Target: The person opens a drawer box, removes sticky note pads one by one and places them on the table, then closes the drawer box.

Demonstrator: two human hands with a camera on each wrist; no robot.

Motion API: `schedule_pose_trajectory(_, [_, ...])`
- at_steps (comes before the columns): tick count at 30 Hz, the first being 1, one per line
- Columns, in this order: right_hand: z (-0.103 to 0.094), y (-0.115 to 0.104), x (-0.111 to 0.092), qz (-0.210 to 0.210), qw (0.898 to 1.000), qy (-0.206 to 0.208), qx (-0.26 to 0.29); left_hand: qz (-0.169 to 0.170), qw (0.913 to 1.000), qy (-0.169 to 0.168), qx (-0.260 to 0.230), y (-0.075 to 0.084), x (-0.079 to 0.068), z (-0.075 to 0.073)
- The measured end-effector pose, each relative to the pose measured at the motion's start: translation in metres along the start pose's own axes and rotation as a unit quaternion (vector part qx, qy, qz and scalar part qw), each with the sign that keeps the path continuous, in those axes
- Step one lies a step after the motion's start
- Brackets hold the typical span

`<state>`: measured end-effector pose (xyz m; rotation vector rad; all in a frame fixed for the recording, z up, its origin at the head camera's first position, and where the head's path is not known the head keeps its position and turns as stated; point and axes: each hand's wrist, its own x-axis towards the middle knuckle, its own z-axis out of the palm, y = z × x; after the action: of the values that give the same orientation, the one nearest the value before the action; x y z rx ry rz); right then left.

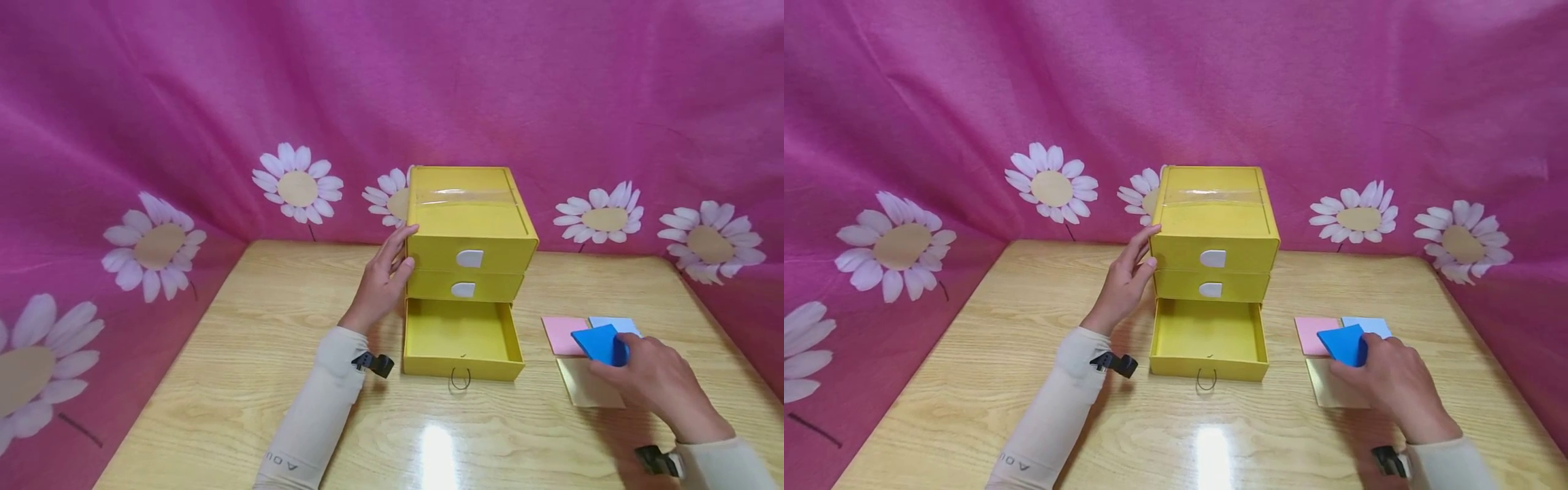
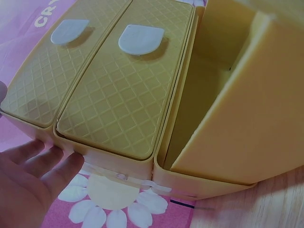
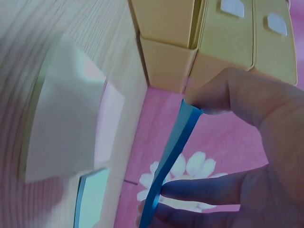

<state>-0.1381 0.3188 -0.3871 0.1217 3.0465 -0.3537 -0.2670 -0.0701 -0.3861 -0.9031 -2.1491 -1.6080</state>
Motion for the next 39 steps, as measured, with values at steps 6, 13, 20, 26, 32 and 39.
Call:
schedule_pose_trajectory(6, [-0.002,0.015,0.001,0.016,1.0,-0.011,0.0,-0.008,1.0,0.0,0.004,0.001,-0.001,-0.001])
schedule_pose_trajectory(13, [0.001,0.03,0.001,0.036,0.999,-0.027,0.003,-0.002,1.0,0.0,0.005,0.0,0.0,-0.002])
schedule_pose_trajectory(20, [0.005,0.039,0.003,0.071,0.996,-0.05,-0.003,-0.003,1.0,0.0,0.004,-0.002,0.001,-0.001])
schedule_pose_trajectory(26, [0.009,0.049,0.004,0.073,0.996,-0.059,-0.006,-0.004,1.0,0.001,0.008,-0.001,0.001,0.0])
schedule_pose_trajectory(32, [0.011,0.056,0.003,0.07,0.996,-0.057,-0.007,-0.004,0.9999,0.002,0.011,0.001,0.001,-0.001])
schedule_pose_trajectory(39, [0.016,0.059,0.001,0.088,0.994,-0.065,-0.022,-0.006,1.0,0.0,0.006,-0.001,0.0,0.0])
